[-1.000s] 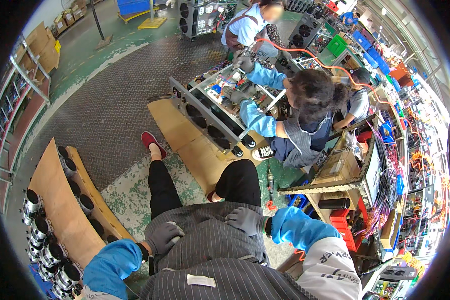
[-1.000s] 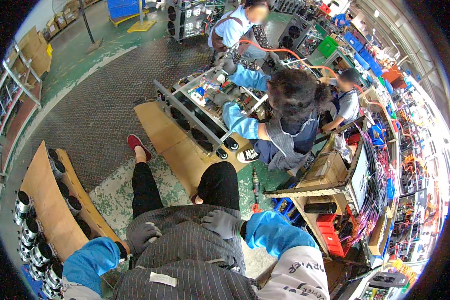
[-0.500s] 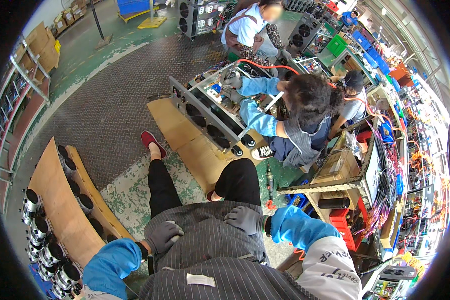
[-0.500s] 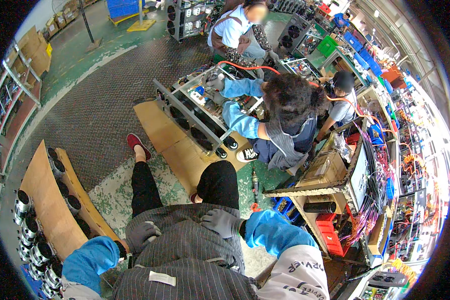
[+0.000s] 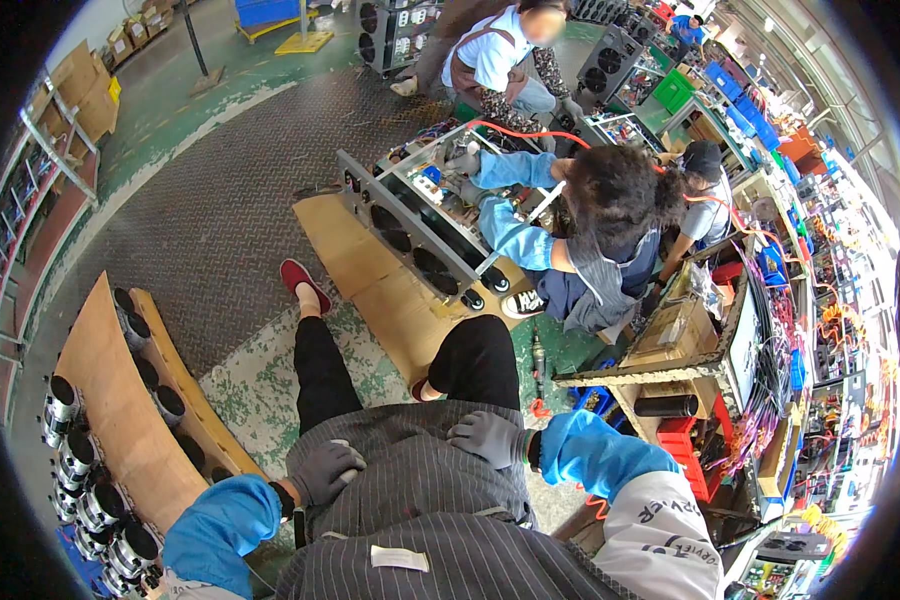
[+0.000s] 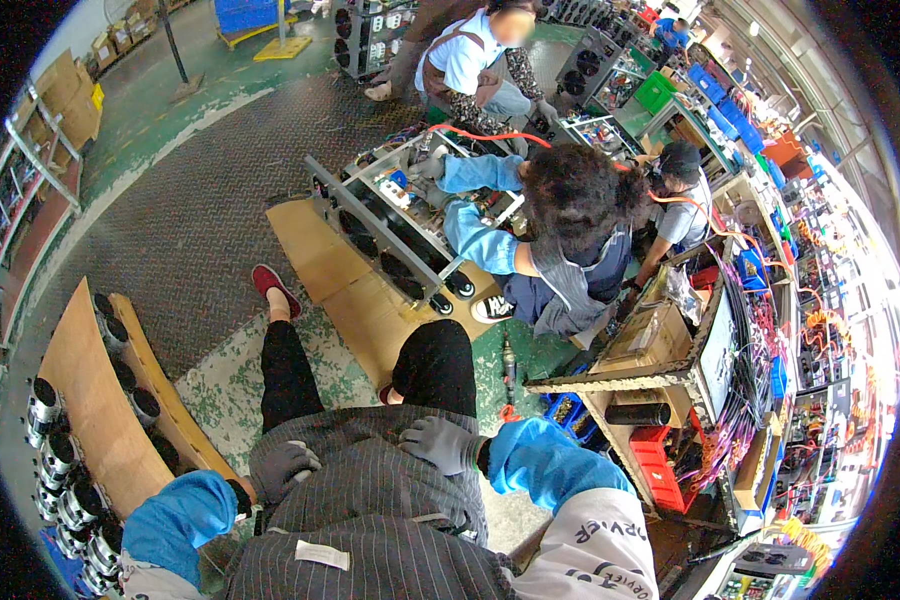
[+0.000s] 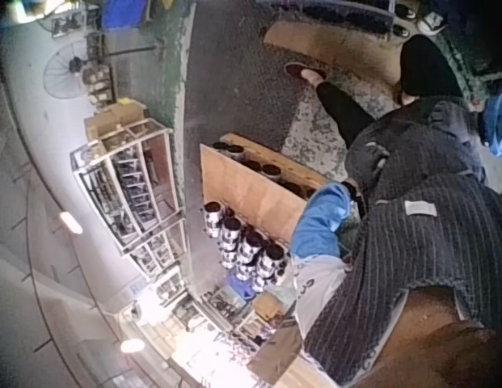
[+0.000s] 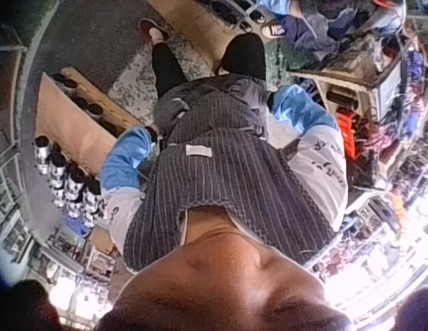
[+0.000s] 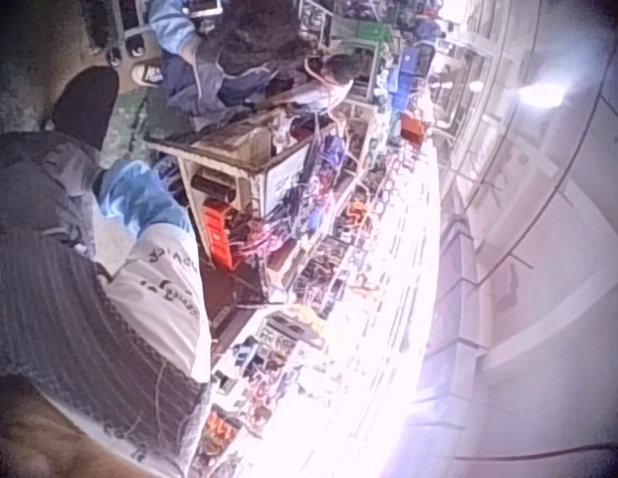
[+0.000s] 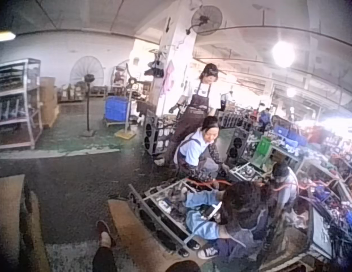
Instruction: Manually assemble and wire internal components of a large industrial inverter unit.
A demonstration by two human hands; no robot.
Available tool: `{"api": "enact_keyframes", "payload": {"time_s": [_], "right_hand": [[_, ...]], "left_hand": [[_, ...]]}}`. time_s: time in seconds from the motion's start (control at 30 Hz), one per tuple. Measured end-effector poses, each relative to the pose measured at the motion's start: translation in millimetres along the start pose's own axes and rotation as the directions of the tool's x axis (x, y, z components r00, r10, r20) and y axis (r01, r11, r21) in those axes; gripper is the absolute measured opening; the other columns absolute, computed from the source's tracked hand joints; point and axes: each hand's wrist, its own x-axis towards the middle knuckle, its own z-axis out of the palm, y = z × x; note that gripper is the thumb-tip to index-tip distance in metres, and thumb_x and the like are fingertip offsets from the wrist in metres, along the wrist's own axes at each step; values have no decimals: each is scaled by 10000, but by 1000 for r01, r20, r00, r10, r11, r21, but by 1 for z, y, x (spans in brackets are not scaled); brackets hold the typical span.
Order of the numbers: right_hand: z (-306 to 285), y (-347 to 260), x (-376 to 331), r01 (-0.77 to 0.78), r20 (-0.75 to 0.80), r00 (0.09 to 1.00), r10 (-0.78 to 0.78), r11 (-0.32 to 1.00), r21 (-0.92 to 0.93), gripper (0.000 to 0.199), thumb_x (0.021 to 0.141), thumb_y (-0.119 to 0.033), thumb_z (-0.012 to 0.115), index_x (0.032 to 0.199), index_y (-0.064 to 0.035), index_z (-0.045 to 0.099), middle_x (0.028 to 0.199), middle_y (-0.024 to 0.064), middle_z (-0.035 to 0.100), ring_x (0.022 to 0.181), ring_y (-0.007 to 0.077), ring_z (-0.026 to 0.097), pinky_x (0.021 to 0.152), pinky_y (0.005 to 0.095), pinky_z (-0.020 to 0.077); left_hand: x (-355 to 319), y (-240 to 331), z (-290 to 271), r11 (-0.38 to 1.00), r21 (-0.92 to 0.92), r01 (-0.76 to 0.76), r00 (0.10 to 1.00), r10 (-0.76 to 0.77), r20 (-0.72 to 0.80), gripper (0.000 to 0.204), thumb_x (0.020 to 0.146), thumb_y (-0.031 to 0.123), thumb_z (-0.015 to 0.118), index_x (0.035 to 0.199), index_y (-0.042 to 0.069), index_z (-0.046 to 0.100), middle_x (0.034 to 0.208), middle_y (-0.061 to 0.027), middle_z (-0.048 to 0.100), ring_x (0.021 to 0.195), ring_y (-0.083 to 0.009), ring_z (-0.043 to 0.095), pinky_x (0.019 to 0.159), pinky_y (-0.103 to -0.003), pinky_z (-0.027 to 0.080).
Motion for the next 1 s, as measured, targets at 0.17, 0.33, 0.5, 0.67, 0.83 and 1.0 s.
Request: {"api": "enact_keyframes", "payload": {"time_s": [0.17,0.33,0.5,0.67,0.83,1.0], "right_hand": [[-3,-1,0,-4,11,1000,4,1000,-3,536,693,-224,679,1198,-52,633,1245,117,625,1109,326,615,950,445,510],[-4,-2,0,-1,-10,1000,1,1000,0,540,685,-190,701,1203,-53,638,1250,117,614,1093,321,609,933,433,512],[-2,0,0,8,-42,999,-7,1000,9,535,688,-196,700,1202,-58,640,1220,111,615,1075,319,609,921,433,513],[3,2,-1,2,-34,999,-2,1000,4,548,678,-207,707,1205,-71,641,1221,106,608,1060,314,605,917,433,512],[0,0,0,-10,-4,1000,10,1000,-7,556,673,-213,712,1209,-81,642,1223,103,608,1070,307,603,921,427,508],[-6,-2,0,-4,2,1000,4,1000,-11,530,707,-223,675,1208,-56,633,1247,115,621,1099,323,614,938,443,510]], "left_hand": [[0,1,-1,1000,-7,-3,1000,3,-3,205,943,200,569,1088,81,651,1112,-115,649,1109,-340,583,1082,-481,384],[1,1,-1,1000,-14,6,1000,-6,9,205,945,195,559,1092,81,646,1112,-119,647,1110,-344,581,1084,-481,380],[1,1,-2,1000,-17,7,1000,-7,9,207,943,195,561,1097,84,643,1115,-121,643,1109,-343,581,1084,-481,379],[2,3,-3,1000,-3,4,1000,-4,-2,212,934,196,566,1095,84,644,1115,-120,643,1106,-337,583,1082,-479,381],[0,0,0,1000,-5,3,1000,-3,6,217,928,199,564,1091,81,646,1107,-120,646,1099,-340,583,1078,-477,382],[3,3,-3,1000,-15,-2,1000,2,-1,213,930,197,562,1083,78,648,1099,-119,649,1097,-339,584,1070,-473,386]]}}
